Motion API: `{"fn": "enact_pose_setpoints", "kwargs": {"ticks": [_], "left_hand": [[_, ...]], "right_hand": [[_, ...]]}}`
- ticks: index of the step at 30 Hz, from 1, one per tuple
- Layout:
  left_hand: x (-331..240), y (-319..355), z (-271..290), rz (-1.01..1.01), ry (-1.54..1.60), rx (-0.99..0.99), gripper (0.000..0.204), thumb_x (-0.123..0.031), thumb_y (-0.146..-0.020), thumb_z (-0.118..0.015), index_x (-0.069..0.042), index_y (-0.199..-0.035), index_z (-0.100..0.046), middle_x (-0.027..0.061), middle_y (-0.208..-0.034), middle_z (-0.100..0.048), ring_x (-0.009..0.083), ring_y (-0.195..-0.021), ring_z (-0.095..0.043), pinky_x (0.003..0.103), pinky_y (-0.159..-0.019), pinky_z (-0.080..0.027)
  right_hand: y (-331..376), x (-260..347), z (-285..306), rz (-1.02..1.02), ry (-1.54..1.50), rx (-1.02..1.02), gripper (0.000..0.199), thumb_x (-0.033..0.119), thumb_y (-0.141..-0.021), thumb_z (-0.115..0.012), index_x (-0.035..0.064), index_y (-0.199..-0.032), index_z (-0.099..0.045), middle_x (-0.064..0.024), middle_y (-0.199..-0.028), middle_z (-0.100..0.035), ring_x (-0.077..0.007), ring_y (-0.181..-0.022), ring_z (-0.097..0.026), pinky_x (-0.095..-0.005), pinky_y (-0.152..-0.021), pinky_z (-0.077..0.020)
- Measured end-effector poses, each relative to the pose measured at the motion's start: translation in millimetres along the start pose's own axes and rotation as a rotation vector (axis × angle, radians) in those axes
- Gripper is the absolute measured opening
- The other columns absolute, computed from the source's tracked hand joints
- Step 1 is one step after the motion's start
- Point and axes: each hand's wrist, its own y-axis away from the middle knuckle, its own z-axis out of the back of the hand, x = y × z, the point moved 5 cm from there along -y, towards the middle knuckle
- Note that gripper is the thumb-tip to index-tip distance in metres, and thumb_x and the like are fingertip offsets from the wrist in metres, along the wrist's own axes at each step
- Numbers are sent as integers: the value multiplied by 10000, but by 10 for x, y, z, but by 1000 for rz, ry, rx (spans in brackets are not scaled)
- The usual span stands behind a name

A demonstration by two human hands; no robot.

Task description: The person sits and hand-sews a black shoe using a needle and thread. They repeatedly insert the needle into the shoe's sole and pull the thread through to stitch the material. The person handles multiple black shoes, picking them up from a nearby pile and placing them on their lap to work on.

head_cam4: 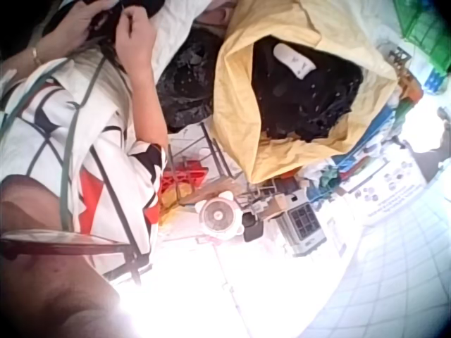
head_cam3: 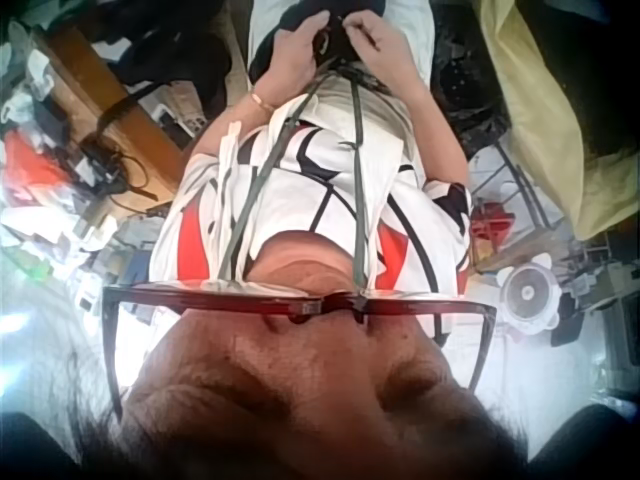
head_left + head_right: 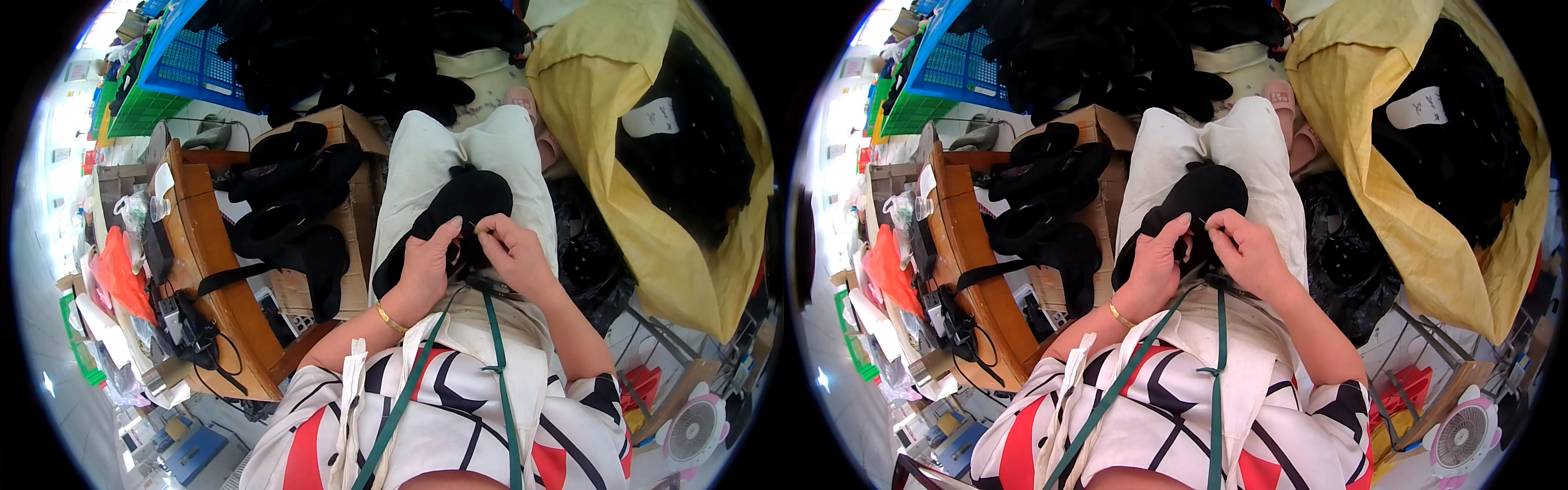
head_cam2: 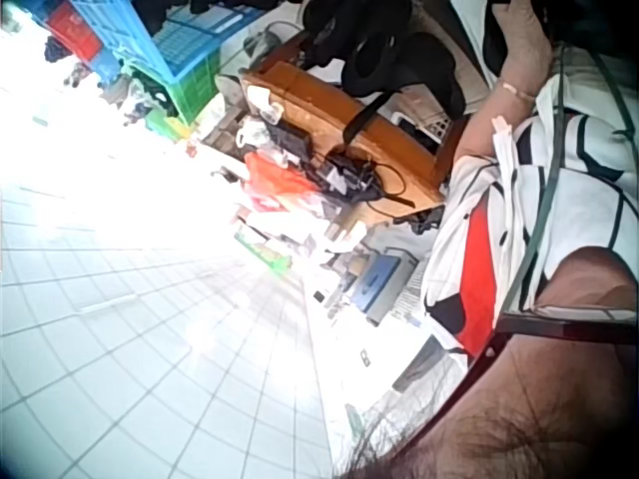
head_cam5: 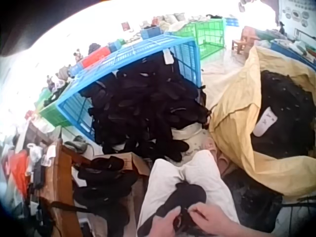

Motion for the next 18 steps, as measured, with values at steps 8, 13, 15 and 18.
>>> {"fn": "enact_pose_setpoints", "kwargs": {"ticks": [8, 13, 15, 18], "left_hand": [[-1, -14, 5, 0, 11, -18, 84, -167, -888, -712, -86, -882, -689, -22, -773, -633, 66, -623, -536, 225, -552, -396], [-11, -14, -4, -20, -33, 5, 70, -156, -907, -683, -101, -898, -640, -8, -794, -600, 92, -640, -533, 245, -568, -394], [-10, -16, -6, -28, -37, 9, 63, -146, -906, -681, -99, -900, -640, -6, -790, -601, 94, -644, -538, 245, -571, -399], [15, -2, 4, -21, -62, -12, 51, -132, -904, -678, -92, -900, -645, -3, -791, -608, 93, -646, -539, 242, -567, -402]], "right_hand": [[30, 12, 11, -43, -12, 9, 122, 46, -916, -580, 27, -1032, -613, -36, -721, -576, -77, -620, -474, -241, -573, -407], [27, 57, 30, -53, 27, 17, 127, 57, -907, -581, 21, -1022, -620, -41, -695, -575, -80, -596, -471, -245, -559, -409], [18, 72, 42, -37, 41, 26, 132, 62, -902, -580, 21, -1020, -622, -48, -683, -573, -83, -587, -469, -251, -552, -409], [-1, 101, 61, -94, 58, 64, 112, 57, -904, -579, 15, -999, -621, -17, -700, -562, -58, -621, -457, -233, -570, -400]]}}
